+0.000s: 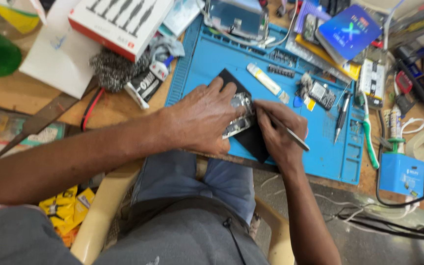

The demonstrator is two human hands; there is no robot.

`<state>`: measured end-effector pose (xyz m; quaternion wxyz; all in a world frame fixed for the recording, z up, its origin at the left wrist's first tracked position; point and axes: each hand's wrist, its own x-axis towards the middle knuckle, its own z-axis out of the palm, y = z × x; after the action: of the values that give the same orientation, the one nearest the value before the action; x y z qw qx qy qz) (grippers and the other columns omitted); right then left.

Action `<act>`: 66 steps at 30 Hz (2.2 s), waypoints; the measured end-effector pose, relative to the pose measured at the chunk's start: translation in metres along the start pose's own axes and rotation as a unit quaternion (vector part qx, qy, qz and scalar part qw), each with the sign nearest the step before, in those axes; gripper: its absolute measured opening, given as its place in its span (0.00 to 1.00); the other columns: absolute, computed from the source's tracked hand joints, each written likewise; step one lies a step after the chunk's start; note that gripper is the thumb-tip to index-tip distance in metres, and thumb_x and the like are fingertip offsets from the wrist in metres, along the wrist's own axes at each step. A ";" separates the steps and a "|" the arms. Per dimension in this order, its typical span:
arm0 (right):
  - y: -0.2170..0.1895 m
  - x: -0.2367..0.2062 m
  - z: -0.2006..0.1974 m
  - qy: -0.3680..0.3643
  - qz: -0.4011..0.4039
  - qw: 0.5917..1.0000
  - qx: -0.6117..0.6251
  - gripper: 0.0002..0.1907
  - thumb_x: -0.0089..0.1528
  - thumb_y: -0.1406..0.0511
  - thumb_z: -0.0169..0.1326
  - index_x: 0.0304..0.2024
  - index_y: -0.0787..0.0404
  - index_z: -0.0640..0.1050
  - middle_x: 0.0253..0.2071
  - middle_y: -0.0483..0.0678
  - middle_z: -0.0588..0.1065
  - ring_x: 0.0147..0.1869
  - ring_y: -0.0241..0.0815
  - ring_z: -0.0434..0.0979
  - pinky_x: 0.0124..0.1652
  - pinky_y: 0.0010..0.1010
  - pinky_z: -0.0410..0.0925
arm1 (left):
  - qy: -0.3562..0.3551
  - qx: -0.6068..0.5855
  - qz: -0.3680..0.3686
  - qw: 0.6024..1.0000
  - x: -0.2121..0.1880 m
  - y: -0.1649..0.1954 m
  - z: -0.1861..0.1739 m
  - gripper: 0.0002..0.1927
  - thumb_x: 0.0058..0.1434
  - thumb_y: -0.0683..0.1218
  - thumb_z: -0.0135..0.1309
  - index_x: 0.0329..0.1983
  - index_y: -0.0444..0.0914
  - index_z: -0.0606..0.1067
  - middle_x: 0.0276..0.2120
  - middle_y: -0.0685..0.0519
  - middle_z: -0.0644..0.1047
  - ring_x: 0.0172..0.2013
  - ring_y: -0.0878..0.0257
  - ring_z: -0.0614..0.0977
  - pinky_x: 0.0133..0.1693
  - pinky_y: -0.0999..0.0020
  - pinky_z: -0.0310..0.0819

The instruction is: The person works on a disassembled smartphone on a blue repair mat, prying at the phone's edge with a metal pry tool and repositioning the phone body. They then brush the phone's interior with a small brush and finally lift and align the screen assembly over the phone body.

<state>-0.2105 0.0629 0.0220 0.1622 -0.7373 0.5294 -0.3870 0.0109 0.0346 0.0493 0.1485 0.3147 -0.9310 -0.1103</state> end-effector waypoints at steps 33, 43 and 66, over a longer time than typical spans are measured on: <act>-0.002 -0.001 0.012 -0.013 -0.091 0.996 -0.006 0.11 0.64 0.75 0.59 0.49 0.64 0.83 0.46 0.54 0.82 0.47 0.45 0.85 0.46 0.31 0.76 | -0.020 -0.009 -0.018 1.000 -0.003 0.000 0.010 0.23 0.40 0.53 0.60 0.35 0.33 0.79 0.40 0.39 0.70 0.45 0.44 0.72 0.44 0.50 0.74; -0.001 0.000 0.013 -0.008 -0.013 1.000 0.007 0.10 0.64 0.73 0.59 0.48 0.62 0.84 0.44 0.52 0.83 0.42 0.41 0.85 0.41 0.30 0.75 | 0.077 -0.021 -0.031 0.996 -0.018 0.006 0.029 0.31 0.42 0.51 0.59 0.50 0.32 0.77 0.42 0.38 0.66 0.45 0.43 0.69 0.46 0.49 0.71; -0.004 0.000 0.013 -0.008 -0.121 0.992 -0.040 0.10 0.64 0.75 0.60 0.48 0.64 0.83 0.45 0.53 0.82 0.47 0.47 0.84 0.46 0.33 0.74 | 0.096 -0.046 -0.056 0.993 -0.023 0.012 0.036 0.32 0.46 0.51 0.59 0.55 0.33 0.75 0.45 0.37 0.66 0.45 0.43 0.68 0.46 0.48 0.70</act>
<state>-0.1980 0.0620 0.0159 0.0889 -0.8049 0.4501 -0.3764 0.0093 0.0627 0.0143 0.2454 0.3680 -0.8873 -0.1306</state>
